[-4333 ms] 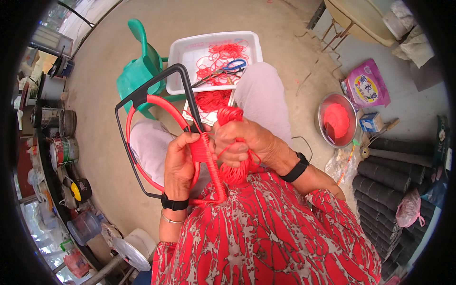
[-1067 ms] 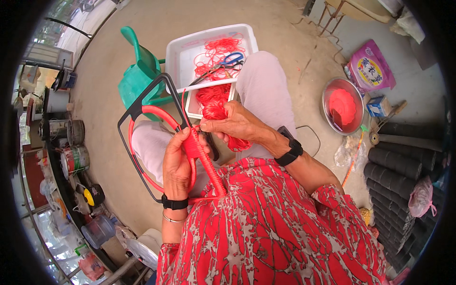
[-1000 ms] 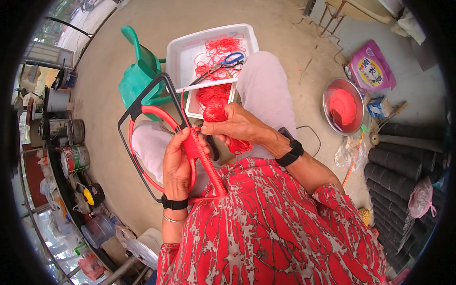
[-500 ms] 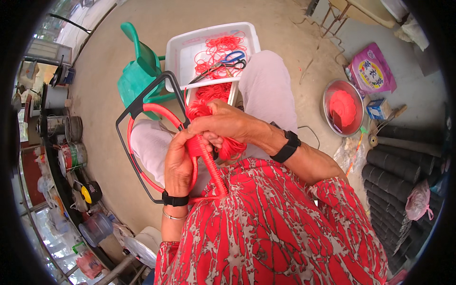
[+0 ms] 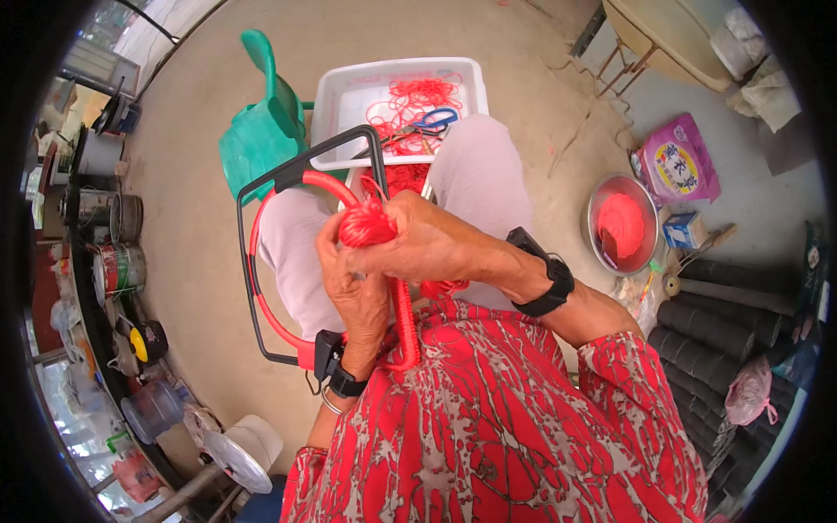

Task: Wrapping a circular frame with red plastic twine.

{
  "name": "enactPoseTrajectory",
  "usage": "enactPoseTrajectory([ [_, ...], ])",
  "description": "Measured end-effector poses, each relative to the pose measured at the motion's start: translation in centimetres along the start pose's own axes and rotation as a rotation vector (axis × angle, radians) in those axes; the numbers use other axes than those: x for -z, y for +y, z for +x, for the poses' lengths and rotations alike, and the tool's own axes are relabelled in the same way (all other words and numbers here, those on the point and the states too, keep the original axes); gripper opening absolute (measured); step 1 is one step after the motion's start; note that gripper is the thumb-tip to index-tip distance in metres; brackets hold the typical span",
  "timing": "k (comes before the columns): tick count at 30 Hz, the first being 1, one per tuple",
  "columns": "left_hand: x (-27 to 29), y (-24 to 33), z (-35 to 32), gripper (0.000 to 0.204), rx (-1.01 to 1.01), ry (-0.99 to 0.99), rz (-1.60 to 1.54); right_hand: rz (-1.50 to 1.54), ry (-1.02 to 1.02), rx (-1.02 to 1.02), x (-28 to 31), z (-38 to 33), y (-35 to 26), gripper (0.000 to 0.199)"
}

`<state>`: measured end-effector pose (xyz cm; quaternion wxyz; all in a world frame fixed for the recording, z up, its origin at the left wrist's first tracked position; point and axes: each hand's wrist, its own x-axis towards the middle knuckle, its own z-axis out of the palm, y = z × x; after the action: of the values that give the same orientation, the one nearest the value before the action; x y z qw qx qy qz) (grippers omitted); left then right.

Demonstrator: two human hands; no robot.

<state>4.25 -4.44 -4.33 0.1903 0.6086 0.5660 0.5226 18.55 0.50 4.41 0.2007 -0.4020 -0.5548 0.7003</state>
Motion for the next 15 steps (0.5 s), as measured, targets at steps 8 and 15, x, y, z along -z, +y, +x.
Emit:
enactPoseTrajectory([
  [8, 0.8, 0.6, 0.5, 0.016, 0.213, -0.017, -0.331, -0.38, 0.055, -0.003, 3.4, -2.5, -4.8, 0.029],
  [15, 0.9, 0.4, 1.0, 0.011, 0.464, 0.083, -0.505, -0.636, 0.61, -0.017, 9.4, -5.1, -0.9, 0.026],
])
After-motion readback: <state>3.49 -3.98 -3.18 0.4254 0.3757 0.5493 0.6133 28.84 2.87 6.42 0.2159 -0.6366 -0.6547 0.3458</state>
